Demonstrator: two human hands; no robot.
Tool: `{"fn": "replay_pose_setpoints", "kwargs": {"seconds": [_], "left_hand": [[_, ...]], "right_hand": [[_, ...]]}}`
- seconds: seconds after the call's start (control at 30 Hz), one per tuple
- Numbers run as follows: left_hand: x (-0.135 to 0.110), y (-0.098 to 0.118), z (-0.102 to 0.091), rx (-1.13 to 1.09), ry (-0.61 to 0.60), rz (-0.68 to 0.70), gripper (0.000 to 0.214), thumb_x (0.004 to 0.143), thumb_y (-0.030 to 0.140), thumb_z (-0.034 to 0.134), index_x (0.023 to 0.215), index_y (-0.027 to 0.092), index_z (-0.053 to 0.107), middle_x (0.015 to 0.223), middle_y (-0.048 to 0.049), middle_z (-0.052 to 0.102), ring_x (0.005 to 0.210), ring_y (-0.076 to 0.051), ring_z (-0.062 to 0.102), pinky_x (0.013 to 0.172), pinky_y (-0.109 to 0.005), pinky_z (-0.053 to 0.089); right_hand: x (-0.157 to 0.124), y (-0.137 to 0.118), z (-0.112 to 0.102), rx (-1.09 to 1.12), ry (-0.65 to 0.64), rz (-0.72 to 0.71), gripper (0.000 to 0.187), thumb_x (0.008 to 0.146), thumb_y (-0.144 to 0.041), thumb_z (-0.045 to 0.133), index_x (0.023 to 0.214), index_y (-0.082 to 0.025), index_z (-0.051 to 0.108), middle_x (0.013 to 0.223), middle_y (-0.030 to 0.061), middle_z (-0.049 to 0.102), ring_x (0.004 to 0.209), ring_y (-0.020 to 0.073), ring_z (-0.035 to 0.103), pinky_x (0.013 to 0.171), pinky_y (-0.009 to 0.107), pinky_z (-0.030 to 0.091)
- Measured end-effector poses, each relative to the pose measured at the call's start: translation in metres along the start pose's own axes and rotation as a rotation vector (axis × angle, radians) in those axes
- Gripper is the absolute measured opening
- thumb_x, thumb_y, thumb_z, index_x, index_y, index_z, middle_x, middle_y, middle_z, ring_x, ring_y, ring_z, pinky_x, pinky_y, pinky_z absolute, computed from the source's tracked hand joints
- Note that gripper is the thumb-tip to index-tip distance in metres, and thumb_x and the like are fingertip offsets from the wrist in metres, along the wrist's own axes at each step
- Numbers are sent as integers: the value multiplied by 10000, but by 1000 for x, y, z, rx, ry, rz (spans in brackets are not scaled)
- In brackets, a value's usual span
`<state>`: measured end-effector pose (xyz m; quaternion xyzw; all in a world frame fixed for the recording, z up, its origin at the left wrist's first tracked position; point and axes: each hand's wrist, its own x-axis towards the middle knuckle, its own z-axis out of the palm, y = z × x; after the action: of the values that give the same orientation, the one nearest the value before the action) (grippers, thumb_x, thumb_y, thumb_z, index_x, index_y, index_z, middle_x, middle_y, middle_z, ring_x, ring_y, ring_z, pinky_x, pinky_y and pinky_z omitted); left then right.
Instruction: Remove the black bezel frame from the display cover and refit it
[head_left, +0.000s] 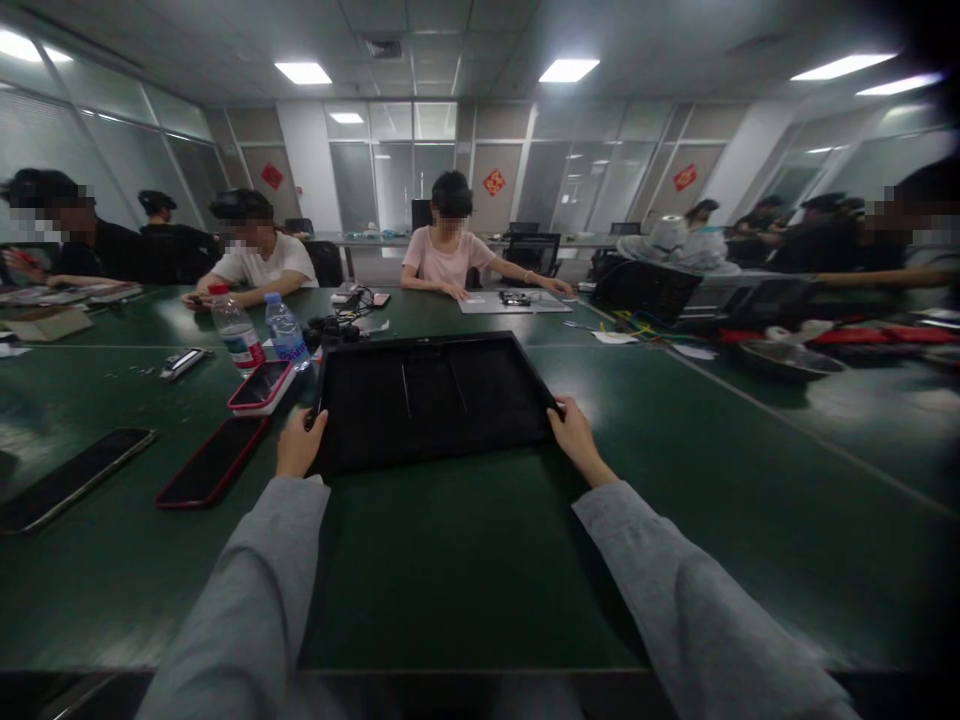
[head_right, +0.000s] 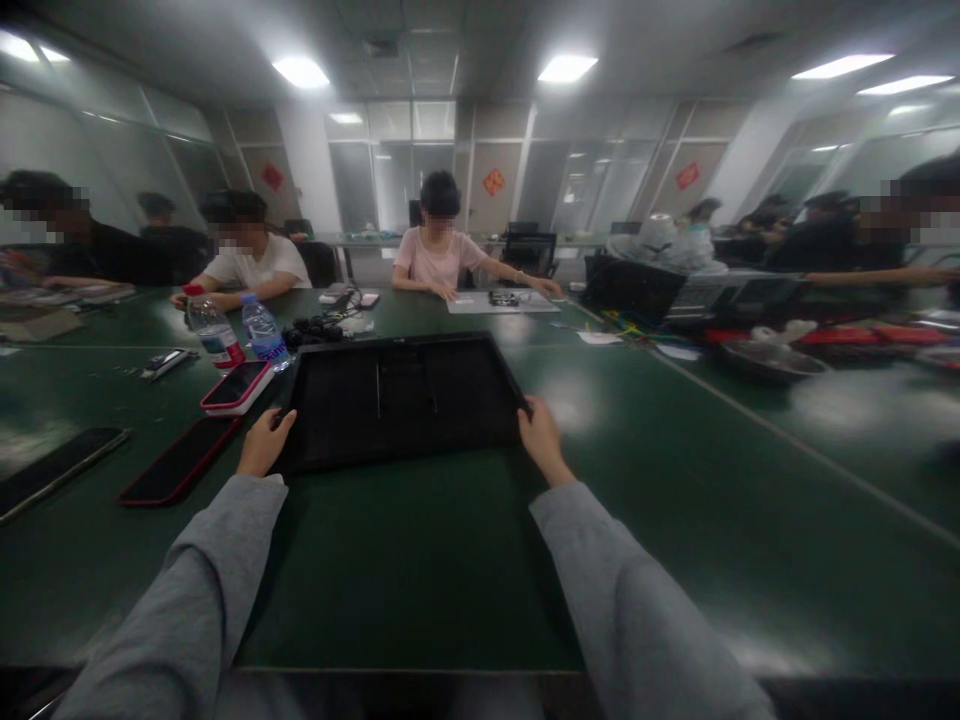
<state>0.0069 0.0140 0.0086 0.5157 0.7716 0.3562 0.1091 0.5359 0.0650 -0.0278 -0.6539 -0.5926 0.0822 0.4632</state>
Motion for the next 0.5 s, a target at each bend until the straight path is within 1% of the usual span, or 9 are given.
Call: {"fn": "replay_pose_setpoints", "kwargs": {"seconds": [0.2, 0.5], "left_hand": [[0, 1, 0, 41, 1, -5, 560, 925, 557, 457, 1287, 153, 595, 1227, -173, 675, 1164, -317, 622, 986, -430, 468], [1, 0, -1, 60, -12, -19, 561, 924, 569, 443, 1294, 172, 587, 1241, -165, 671, 1168, -323, 620, 981, -443, 463]], "right_hand": [[0, 2, -1, -25, -12, 5, 401, 842, -363, 475, 1188, -184, 571, 1060, 139, 679, 978, 303, 645, 895, 484, 498], [0, -1, -2, -26, -5, -6, 401, 837, -341, 468, 1187, -177, 574, 1087, 149, 672, 1012, 303, 640, 924, 494, 490]]}}
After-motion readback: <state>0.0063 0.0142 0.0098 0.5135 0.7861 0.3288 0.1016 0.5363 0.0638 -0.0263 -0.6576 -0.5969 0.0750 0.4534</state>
